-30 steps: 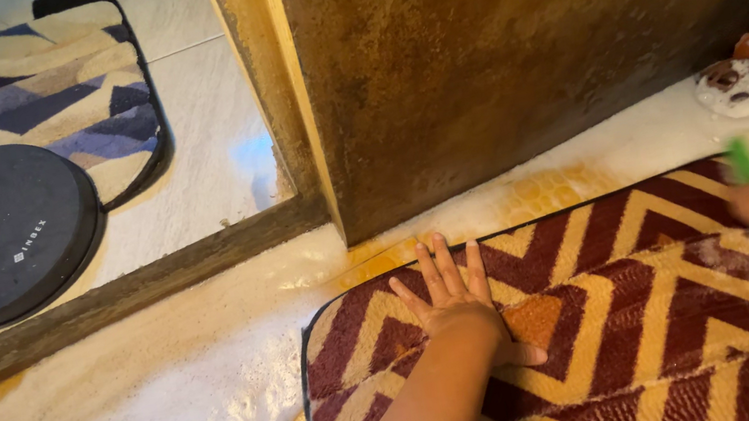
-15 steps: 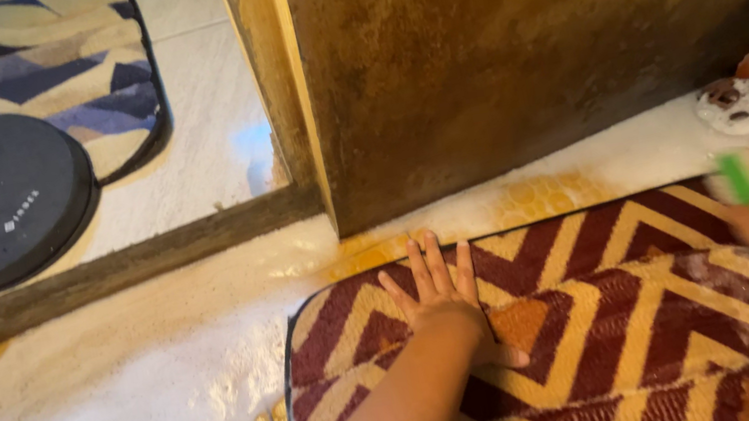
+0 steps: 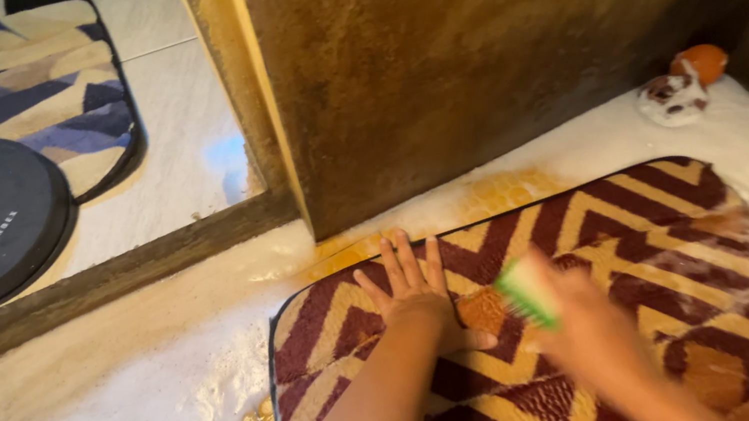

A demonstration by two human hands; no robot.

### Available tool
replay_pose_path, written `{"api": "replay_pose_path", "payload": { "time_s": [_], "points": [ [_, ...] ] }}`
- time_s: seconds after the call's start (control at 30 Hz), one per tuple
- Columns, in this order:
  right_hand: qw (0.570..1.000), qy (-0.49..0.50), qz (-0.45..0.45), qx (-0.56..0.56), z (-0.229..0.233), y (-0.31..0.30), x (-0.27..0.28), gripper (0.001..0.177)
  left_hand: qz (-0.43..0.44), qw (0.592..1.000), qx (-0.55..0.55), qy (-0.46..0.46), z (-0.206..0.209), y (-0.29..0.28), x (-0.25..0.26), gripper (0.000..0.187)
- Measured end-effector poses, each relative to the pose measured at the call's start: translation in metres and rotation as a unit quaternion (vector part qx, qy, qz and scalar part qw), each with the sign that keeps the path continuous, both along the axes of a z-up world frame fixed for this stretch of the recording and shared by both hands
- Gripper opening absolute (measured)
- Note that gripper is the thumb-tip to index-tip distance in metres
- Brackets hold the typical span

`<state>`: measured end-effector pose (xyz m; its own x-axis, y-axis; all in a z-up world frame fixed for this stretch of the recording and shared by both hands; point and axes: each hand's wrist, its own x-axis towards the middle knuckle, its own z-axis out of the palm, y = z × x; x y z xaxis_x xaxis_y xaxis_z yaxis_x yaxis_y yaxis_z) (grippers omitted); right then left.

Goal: The person scrubs a patterned rug with a green brush in a soapy water-filled tub. The rug is held steady with one hand while the other hand scrubs the surface repeatedly.

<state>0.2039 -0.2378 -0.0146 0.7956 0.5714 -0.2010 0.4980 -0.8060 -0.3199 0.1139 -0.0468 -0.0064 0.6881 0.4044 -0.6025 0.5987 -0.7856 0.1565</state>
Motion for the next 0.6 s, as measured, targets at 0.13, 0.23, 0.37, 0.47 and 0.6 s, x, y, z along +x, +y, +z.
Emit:
{"api": "replay_pose_path", "payload": {
  "time_s": [0.13,0.23,0.37,0.47,0.6],
  "points": [
    [0.982,-0.032,-0.186,0.007,-0.014,-0.107,0.123,0.09,-0.001,1.0,-0.012,-0.022,0.0,0.001,-0.008,0.157],
    [0.925,-0.132,-0.324,-0.15,-0.024,-0.17,0.181,0.107,0.001,0.999,-0.012,-0.037,0.0,0.0,-0.006,0.158],
    [0.946,-0.18,-0.232,-0.136,-0.01,-0.124,0.136,0.103,-0.003,0.999,-0.014,-0.029,-0.002,0.001,-0.007,0.155],
    [0.971,0.014,-0.236,-0.032,0.004,-0.056,0.015,0.07,-0.002,0.999,-0.003,-0.036,-0.004,0.0,-0.008,0.154],
    [0.99,-0.121,0.078,0.01,0.022,-0.04,-0.074,0.096,0.002,0.999,0.003,-0.044,-0.007,-0.001,-0.009,0.154]
  ]
}}
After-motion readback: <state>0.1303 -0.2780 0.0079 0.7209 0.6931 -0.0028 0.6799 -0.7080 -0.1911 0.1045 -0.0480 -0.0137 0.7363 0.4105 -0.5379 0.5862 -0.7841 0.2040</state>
